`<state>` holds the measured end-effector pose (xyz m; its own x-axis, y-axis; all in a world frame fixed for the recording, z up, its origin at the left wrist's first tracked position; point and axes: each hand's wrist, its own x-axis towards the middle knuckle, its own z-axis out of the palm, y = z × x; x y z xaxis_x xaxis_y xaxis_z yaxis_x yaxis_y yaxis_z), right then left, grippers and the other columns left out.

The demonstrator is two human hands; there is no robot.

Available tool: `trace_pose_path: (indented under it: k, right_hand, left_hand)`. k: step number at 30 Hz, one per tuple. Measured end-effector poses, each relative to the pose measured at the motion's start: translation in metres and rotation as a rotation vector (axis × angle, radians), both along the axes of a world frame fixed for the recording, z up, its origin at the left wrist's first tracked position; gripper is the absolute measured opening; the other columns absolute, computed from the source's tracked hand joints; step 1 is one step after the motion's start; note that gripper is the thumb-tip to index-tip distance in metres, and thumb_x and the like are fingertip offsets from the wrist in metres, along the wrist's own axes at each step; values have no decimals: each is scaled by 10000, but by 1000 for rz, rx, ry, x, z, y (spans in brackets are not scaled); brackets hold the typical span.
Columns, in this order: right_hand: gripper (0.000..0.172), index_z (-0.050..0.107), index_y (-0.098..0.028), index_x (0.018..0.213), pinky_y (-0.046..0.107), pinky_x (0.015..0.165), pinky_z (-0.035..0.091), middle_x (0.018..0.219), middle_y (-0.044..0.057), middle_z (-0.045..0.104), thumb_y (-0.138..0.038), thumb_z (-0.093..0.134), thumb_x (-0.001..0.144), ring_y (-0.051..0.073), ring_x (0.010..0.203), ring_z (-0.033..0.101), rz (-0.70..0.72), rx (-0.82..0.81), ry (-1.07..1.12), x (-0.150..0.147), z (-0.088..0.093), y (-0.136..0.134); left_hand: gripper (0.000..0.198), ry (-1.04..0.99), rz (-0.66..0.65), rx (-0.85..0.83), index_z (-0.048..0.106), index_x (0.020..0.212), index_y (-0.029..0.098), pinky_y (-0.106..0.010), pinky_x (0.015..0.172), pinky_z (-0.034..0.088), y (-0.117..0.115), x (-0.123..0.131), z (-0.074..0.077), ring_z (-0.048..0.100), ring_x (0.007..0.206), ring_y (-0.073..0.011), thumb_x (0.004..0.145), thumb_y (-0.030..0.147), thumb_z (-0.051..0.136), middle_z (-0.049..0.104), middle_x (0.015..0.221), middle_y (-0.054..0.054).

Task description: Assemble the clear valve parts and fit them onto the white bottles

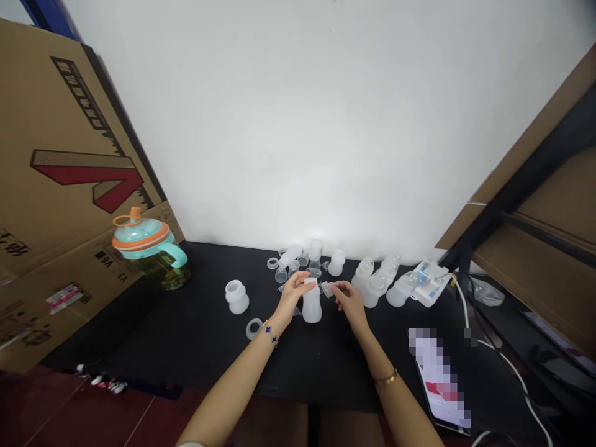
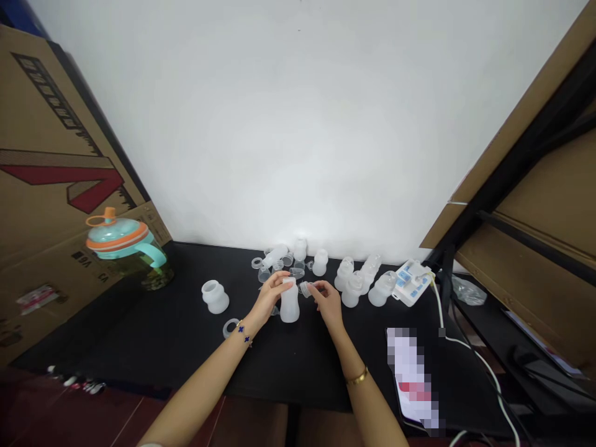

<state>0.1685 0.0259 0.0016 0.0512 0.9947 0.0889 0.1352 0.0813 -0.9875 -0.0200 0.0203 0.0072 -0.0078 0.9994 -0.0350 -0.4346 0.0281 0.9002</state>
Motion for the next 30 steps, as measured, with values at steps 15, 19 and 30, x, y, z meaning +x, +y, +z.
trace_pose_path:
  k: [15, 19, 30]
  right_hand:
    - [498, 616, -179, 699, 201, 388, 346, 578, -19, 537, -653, 769, 713, 105, 482, 477, 57, -208, 343, 0, 4, 2]
    - [486, 616, -188, 732, 219, 384, 341, 599, -14, 553, -655, 750, 737, 113, 477, 484, 70, -227, 389, 0, 2, 2]
    - [461, 601, -192, 733, 222, 417, 327, 565, -43, 518, -614, 788, 728, 103, 478, 449, 110, -270, 447, 1, 4, 0]
  left_hand:
    - [444, 5, -58, 15, 669, 1041, 197, -233, 638, 452, -2, 1, 2, 664, 750, -166, 682, 367, 867, 734, 889, -30]
    - [451, 19, -53, 21, 676, 1032, 193, -245, 649, 461, -3, 1, 4, 677, 753, -176, 673, 388, 867, 744, 895, -38]
    - [420, -4, -51, 31, 669, 999, 191, -244, 638, 469, -6, 0, 11, 678, 729, -174, 680, 385, 860, 722, 836, -26]
